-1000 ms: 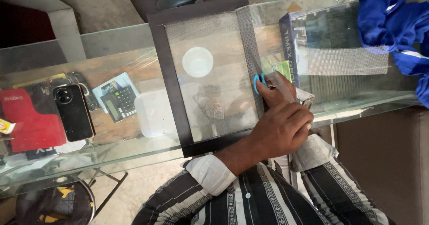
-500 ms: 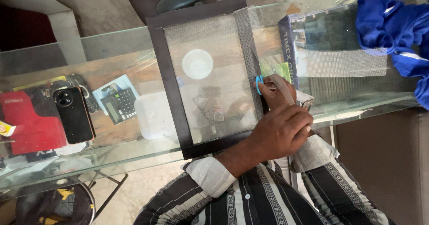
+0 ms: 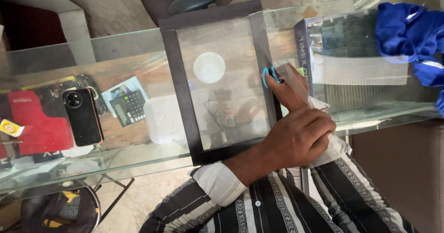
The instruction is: The person cuts a piece of mesh screen with scissors to fit a rectangular frame, presses the mesh edges into the frame groove using a handheld roller tool, and trims the excess mesh along the frame border. They rotate the frame between sides and press the mesh down around the perimeter.
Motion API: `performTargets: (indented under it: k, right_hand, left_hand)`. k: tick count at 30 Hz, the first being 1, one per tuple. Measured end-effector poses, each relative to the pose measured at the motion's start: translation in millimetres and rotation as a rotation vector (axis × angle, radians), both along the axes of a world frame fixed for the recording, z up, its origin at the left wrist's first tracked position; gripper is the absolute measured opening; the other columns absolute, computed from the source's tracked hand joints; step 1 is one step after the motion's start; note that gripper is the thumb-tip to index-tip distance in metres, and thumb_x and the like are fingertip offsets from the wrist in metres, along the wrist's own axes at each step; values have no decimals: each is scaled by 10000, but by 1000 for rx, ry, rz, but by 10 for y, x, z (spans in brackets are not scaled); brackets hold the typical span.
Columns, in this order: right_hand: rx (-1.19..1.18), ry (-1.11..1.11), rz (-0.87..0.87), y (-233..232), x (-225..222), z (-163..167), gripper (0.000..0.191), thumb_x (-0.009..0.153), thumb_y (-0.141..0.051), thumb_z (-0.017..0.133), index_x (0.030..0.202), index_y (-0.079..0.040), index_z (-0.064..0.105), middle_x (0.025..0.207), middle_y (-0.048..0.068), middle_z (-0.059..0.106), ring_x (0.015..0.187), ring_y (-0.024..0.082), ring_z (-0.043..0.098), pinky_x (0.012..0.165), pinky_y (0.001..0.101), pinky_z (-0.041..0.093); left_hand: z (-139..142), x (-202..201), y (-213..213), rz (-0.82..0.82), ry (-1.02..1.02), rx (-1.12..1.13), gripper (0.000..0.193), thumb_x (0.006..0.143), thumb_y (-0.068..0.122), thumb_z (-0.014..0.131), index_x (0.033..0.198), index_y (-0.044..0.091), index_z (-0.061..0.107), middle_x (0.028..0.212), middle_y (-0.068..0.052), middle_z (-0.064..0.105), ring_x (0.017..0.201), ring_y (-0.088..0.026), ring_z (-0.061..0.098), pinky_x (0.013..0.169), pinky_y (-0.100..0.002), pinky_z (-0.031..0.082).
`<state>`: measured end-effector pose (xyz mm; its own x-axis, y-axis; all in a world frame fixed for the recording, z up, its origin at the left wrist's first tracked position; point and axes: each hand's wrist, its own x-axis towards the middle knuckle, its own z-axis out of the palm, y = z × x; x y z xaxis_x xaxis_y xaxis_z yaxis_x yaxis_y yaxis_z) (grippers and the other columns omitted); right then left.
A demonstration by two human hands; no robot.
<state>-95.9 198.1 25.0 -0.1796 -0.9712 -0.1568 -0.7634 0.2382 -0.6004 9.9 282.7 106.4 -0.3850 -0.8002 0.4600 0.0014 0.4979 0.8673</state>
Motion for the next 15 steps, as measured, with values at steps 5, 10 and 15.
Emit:
performTargets:
  k: [5,10,15]
  right_hand:
    - [14,-28,-24,-93,54,71,410,842,-478,758,918,-81,695,839,87,737,750,253,705,731,397,537]
    - [-42,-22,-23,-99,27,-26,414,831,-474,778,918,-76,700,834,90,731,741,252,704,721,388,546]
    - [-90,4,0,-108,-59,-176,375,854,-429,798,894,-67,708,806,98,726,713,254,699,687,385,545]
  left_hand:
    - [6,-32,-2,12,-33,-17,136,987,104,628,1109,46,610,1135,-102,655,1049,-265,667,983,-399,549]
    - [-17,-44,-18,5,-46,-22,130,996,111,634,1106,44,619,1132,-108,660,1055,-266,666,984,-407,545]
    - [-25,-39,-27,8,-53,-26,132,999,114,636,1110,46,618,1136,-104,666,1068,-265,674,989,-403,549]
